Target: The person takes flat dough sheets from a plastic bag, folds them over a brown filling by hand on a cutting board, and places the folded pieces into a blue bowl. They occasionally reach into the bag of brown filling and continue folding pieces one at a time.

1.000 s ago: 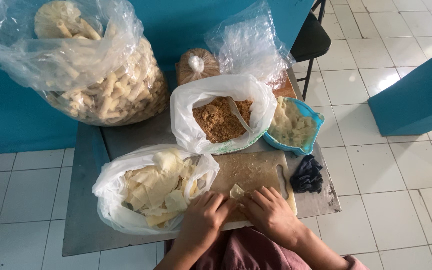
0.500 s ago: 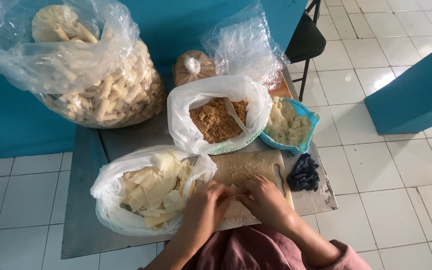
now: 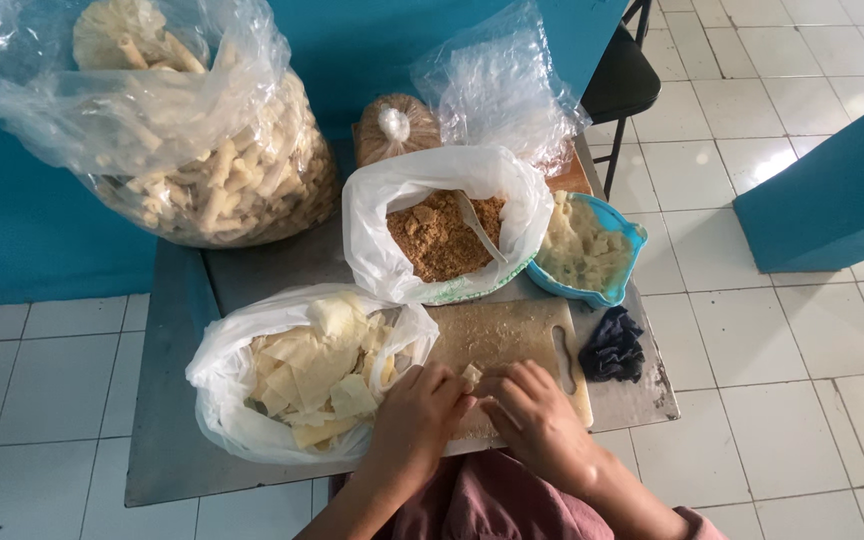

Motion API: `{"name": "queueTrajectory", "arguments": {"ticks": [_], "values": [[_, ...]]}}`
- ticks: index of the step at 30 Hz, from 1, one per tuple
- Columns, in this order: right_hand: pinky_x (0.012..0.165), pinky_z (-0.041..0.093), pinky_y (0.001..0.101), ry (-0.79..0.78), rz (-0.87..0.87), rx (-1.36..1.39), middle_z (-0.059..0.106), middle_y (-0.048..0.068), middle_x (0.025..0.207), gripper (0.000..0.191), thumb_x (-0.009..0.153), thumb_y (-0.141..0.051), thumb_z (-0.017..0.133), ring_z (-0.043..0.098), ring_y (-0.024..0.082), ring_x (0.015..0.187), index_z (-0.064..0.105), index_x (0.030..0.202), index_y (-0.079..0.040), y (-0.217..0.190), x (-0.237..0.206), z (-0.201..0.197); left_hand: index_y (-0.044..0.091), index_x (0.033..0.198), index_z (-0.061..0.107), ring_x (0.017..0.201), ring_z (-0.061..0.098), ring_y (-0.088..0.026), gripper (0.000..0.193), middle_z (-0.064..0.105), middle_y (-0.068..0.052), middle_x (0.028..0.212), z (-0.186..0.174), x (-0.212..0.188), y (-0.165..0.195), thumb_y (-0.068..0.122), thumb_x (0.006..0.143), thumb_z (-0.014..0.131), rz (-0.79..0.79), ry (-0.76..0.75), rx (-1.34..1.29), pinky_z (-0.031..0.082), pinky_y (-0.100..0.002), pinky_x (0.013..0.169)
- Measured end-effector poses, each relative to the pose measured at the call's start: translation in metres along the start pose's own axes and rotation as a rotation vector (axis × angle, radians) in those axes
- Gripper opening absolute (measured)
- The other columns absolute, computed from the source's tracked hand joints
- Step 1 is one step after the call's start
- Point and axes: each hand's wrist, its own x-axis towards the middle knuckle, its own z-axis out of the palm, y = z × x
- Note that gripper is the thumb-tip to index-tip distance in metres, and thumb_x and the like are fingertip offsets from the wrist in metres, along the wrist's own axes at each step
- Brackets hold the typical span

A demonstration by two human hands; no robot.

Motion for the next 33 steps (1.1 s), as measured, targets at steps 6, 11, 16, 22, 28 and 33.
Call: {"name": "queueTrajectory", "arguments": {"ticks": [6,11,16,22,28,33], "values": [[0.083,0.051,0.0431,-0.128,0.054,0.062,0.067,0.009,0.097,0.021,0.091,-0.006,0.069,0.064,0.033,0.091,0.058,0.109,-0.006,0.013,-0.002,0.01,0.006,0.1,0.068,0.093,0.063,-0.031,0.014,0.061,-0.009,0.096,0.0,0.005,-0.001,0.014,0.089,0.071,-0.026,-0.035,-0.008,0.05,-0.044,0.08],[0.084,0.05,0.0445,-0.101,0.232,0.093,0.069,0.011,0.099,0.02,0.09,-0.009,0.071,0.065,0.035,0.094,0.061,0.108,-0.008,0.016,-0.005,0.015,0.005,0.104,0.069,0.093,0.064,-0.031,0.024,0.063,-0.009,0.096,0.001,0.001,-0.005,0.008,0.081,0.076,-0.042,-0.029,-0.092,0.051,-0.043,0.082],[0.086,0.051,0.0441,-0.044,0.288,0.081,0.071,0.01,0.099,0.028,0.085,-0.008,0.073,0.065,0.035,0.098,0.062,0.11,-0.007,0.018,-0.008,0.018,0.005,0.105,0.069,0.091,0.065,-0.023,0.022,0.065,-0.006,0.103,0.02,-0.012,-0.008,0.003,0.083,0.075,0.079,0.093,0.146,0.054,-0.037,0.079],[0.086,0.051,0.0434,-0.017,0.306,0.089,0.071,0.01,0.101,0.034,0.083,-0.009,0.074,0.066,0.034,0.098,0.061,0.114,-0.006,0.016,-0.012,0.018,0.007,0.112,0.072,0.096,0.064,-0.022,0.033,0.064,-0.003,0.105,0.024,-0.016,-0.005,0.005,0.079,0.071,0.153,0.093,0.304,0.054,-0.036,0.084],[0.086,0.051,0.0447,0.019,0.17,-0.006,0.068,0.014,0.108,0.037,0.084,-0.008,0.075,0.063,0.037,0.099,0.06,0.118,-0.004,0.009,-0.013,0.015,0.007,0.106,0.07,0.093,0.061,-0.024,0.018,0.062,-0.005,0.103,0.01,-0.002,0.002,0.015,0.089,0.07,0.104,0.04,0.18,0.05,-0.039,0.081],[0.092,0.051,0.0444,0.016,0.039,0.054,0.07,0.012,0.118,0.036,0.086,-0.004,0.07,0.065,0.035,0.107,0.056,0.119,-0.004,0.011,-0.008,0.015,0.007,0.102,0.067,0.094,0.061,-0.028,0.015,0.06,-0.007,0.1,0.009,0.006,0.002,0.017,0.093,0.067,-0.017,-0.027,0.138,0.05,-0.041,0.081]]}}
